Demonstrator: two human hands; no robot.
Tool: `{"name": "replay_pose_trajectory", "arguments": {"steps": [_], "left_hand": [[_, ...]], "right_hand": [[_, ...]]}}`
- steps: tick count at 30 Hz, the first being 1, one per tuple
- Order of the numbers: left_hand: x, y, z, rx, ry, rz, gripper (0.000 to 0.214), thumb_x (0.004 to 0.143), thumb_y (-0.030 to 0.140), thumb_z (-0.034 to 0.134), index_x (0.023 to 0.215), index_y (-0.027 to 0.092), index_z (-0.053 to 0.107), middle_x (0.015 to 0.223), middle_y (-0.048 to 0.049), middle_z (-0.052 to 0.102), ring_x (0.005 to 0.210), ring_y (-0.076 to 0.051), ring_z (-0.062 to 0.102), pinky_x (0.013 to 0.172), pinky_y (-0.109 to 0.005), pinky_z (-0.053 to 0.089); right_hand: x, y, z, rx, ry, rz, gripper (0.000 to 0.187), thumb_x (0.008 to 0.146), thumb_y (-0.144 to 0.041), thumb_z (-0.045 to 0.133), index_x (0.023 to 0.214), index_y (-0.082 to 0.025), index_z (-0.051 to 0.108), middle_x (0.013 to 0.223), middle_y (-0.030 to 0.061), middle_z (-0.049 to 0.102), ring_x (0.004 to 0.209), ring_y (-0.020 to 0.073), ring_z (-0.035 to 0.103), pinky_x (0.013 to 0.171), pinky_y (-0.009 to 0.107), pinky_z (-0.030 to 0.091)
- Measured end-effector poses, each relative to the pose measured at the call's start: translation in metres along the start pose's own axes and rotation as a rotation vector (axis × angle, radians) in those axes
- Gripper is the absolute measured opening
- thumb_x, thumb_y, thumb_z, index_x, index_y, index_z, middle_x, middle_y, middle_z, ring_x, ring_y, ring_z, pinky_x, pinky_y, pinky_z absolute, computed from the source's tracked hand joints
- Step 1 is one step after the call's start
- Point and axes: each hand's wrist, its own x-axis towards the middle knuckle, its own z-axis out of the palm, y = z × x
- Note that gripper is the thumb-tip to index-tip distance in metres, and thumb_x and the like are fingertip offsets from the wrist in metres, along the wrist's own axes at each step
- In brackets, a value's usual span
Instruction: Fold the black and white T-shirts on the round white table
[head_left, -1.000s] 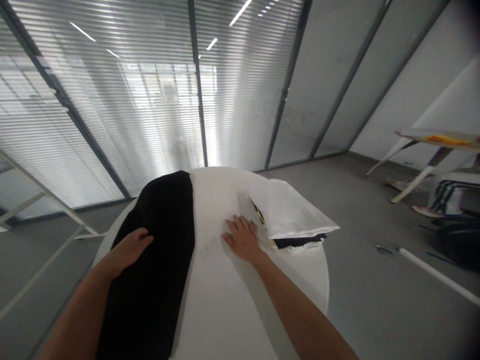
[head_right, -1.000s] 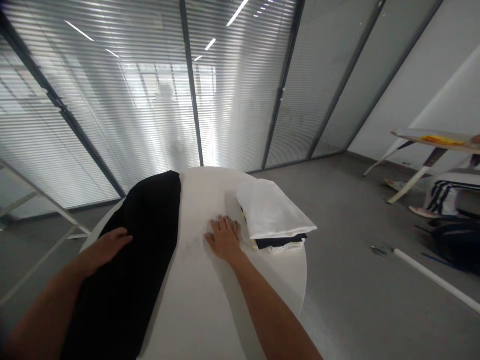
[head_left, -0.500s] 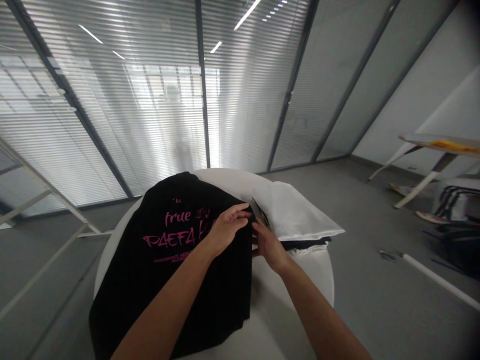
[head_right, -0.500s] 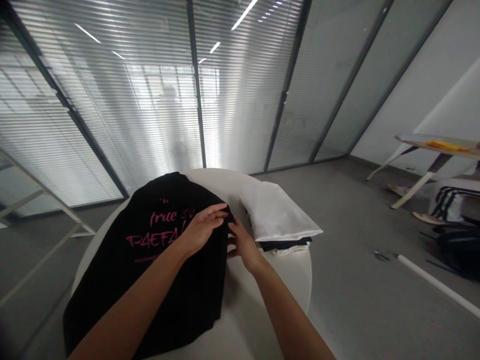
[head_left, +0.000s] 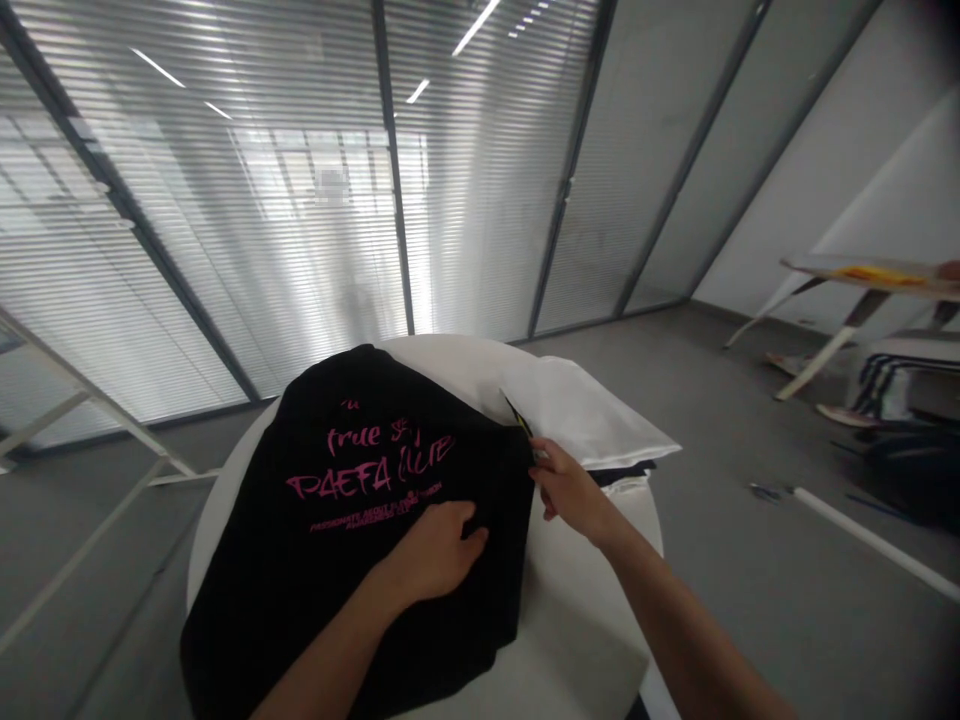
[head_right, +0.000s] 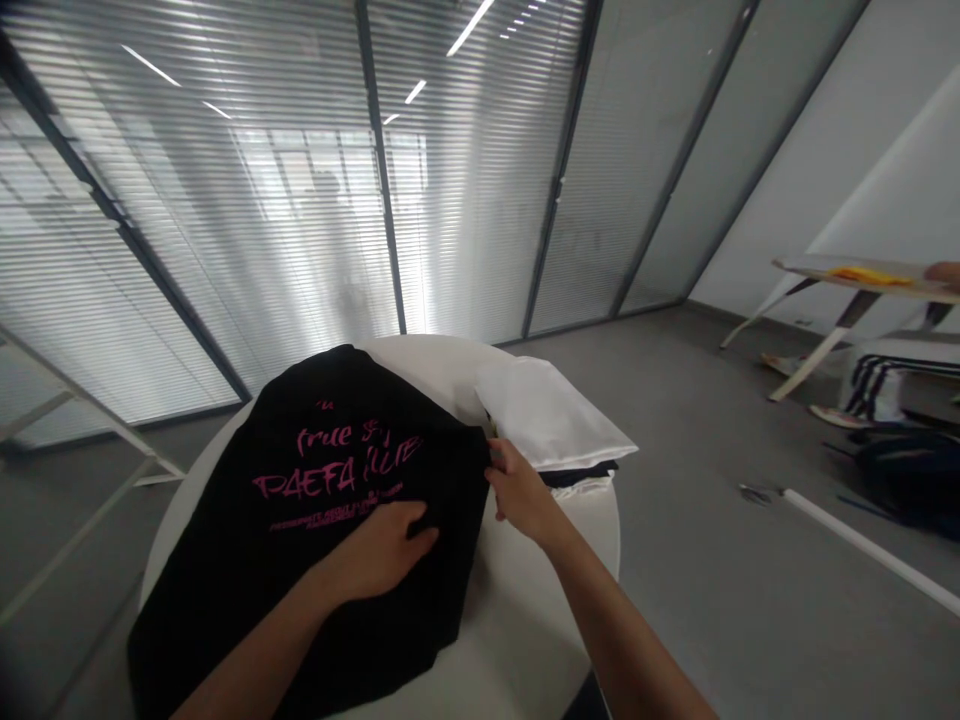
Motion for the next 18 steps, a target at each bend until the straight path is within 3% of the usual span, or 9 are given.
{"name": "replay_pose_trajectory", "arguments": {"steps": [2, 5, 7, 10, 12, 15, 17, 18], "left_hand": [[-0.002, 0.019, 0.016, -0.138, -0.078, 0.097, 0.028, 0.09, 0.039, 0.045, 0.079, 0.017, 0.058, 0.077, -0.0034, 0.064, 0.07, -0.016, 0.058, 0.062, -0.026, 0.041], [0.001, 0.038, 0.054, -0.455, -0.283, 0.184, 0.029, 0.093, 0.037, 0.04, 0.103, 0.016, 0.058, 0.096, -0.0057, 0.067, 0.081, -0.016, 0.063, 0.067, -0.024, 0.046], [0.006, 0.042, 0.081, -0.442, -0.266, 0.175, 0.03, 0.093, 0.035, 0.042, 0.108, 0.016, 0.058, 0.099, -0.0075, 0.068, 0.087, -0.018, 0.063, 0.073, -0.026, 0.047], [0.011, 0.039, 0.103, -0.296, -0.315, 0.227, 0.027, 0.09, 0.031, 0.047, 0.107, 0.016, 0.062, 0.102, -0.0086, 0.069, 0.093, -0.02, 0.063, 0.08, -0.03, 0.047], [0.01, 0.035, 0.098, -0.234, -0.412, 0.305, 0.028, 0.088, 0.029, 0.051, 0.109, 0.018, 0.064, 0.105, -0.0079, 0.069, 0.094, -0.019, 0.063, 0.082, -0.029, 0.047], [0.004, 0.022, 0.063, -0.216, -0.51, 0.345, 0.033, 0.089, 0.03, 0.05, 0.117, 0.021, 0.064, 0.106, -0.0048, 0.071, 0.091, -0.016, 0.065, 0.08, -0.026, 0.048], [0.004, 0.002, 0.029, -0.209, -0.45, 0.283, 0.036, 0.092, 0.03, 0.044, 0.122, 0.022, 0.063, 0.104, -0.0028, 0.072, 0.089, -0.014, 0.066, 0.08, -0.024, 0.049], [0.007, -0.012, 0.01, -0.178, -0.351, 0.231, 0.036, 0.093, 0.027, 0.04, 0.12, 0.022, 0.063, 0.1, -0.0016, 0.072, 0.087, -0.014, 0.066, 0.08, -0.024, 0.049]], "right_hand": [[0.0, -0.004, -0.008, -0.136, -0.045, -0.048, 0.04, 0.079, -0.019, 0.045, 0.119, -0.023, 0.048, 0.076, -0.002, 0.057, 0.051, 0.0091, 0.052, 0.04, 0.019, 0.044], [-0.002, -0.018, -0.029, -0.31, -0.241, -0.077, 0.037, 0.081, -0.022, 0.048, 0.117, -0.025, 0.054, 0.087, 0.0017, 0.061, 0.067, 0.0141, 0.059, 0.043, 0.018, 0.045], [-0.002, -0.029, -0.045, -0.424, -0.323, -0.043, 0.034, 0.083, -0.025, 0.05, 0.117, -0.027, 0.056, 0.086, 0.0022, 0.062, 0.068, 0.0151, 0.06, 0.043, 0.019, 0.044], [0.004, -0.045, -0.056, -0.61, -0.301, -0.049, 0.028, 0.087, -0.028, 0.049, 0.112, -0.024, 0.06, 0.081, 0.0037, 0.065, 0.064, 0.0156, 0.06, 0.051, 0.023, 0.044], [0.013, -0.056, -0.051, -0.729, -0.255, -0.172, 0.025, 0.089, -0.029, 0.048, 0.107, -0.021, 0.063, 0.083, 0.0055, 0.067, 0.071, 0.0173, 0.062, 0.062, 0.026, 0.045], [0.032, -0.071, -0.026, -0.815, -0.31, -0.34, 0.028, 0.092, -0.029, 0.043, 0.108, -0.02, 0.064, 0.087, 0.0049, 0.069, 0.078, 0.0177, 0.063, 0.071, 0.027, 0.043], [0.048, -0.077, 0.001, -0.839, -0.377, -0.4, 0.028, 0.093, -0.029, 0.043, 0.111, -0.02, 0.063, 0.088, 0.0041, 0.07, 0.079, 0.0175, 0.063, 0.071, 0.027, 0.043], [0.058, -0.078, 0.016, -0.863, -0.386, -0.444, 0.028, 0.093, -0.028, 0.043, 0.111, -0.02, 0.063, 0.092, 0.0046, 0.07, 0.082, 0.018, 0.063, 0.073, 0.027, 0.043]]}}
